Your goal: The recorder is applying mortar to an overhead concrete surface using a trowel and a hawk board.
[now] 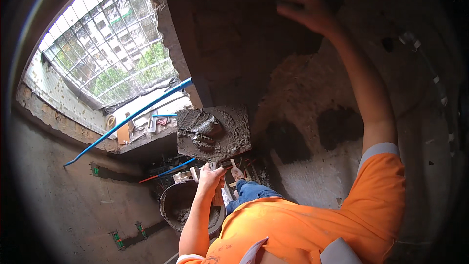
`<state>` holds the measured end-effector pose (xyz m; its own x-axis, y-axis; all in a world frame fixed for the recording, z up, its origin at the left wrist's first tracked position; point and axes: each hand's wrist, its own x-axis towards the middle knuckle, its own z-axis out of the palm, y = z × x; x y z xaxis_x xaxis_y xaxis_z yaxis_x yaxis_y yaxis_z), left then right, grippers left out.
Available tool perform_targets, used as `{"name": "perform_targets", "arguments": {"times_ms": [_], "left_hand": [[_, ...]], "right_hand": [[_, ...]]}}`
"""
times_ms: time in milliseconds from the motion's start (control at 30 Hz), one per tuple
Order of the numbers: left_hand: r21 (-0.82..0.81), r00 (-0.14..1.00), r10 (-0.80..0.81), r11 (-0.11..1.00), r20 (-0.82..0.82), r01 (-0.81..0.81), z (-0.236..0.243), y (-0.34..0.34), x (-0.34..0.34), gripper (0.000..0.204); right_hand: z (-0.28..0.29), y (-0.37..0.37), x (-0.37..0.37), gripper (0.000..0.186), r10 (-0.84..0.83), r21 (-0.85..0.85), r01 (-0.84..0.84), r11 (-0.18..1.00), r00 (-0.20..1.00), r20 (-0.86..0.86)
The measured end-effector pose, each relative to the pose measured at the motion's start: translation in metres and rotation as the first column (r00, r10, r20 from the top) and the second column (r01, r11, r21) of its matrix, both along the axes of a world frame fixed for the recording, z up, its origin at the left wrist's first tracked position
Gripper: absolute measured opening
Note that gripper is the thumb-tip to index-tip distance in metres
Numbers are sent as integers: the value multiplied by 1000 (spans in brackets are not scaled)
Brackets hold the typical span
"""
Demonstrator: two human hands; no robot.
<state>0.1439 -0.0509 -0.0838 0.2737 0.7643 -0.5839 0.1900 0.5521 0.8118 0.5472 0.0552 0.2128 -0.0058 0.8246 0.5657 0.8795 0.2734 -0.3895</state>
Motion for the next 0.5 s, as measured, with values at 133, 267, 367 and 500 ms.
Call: {"name": "perform_targets", "arguments": {"times_ms": [133, 267, 367, 500], "left_hand": [[9, 999, 16, 1000, -33, -16, 11, 0, 5, 24], [-7, 999, -26, 1000, -25, 25, 5, 2, 0, 23], [8, 999, -32, 999, -26, 32, 6, 2, -2, 19], [-4, 998, -58, 998, 17, 58, 9, 5, -2, 16]], "right_hand": [[-72, -23, -1, 43, -32, -82, 74, 994, 902, 431], [-70, -19, -2, 46, -58, -121, 96, 988, 955, 289], [-35, -14, -6, 48, -63, -103, 94, 990, 960, 273], [3, -18, 0, 49, -116, 3, 121, 993, 950, 290]]}}
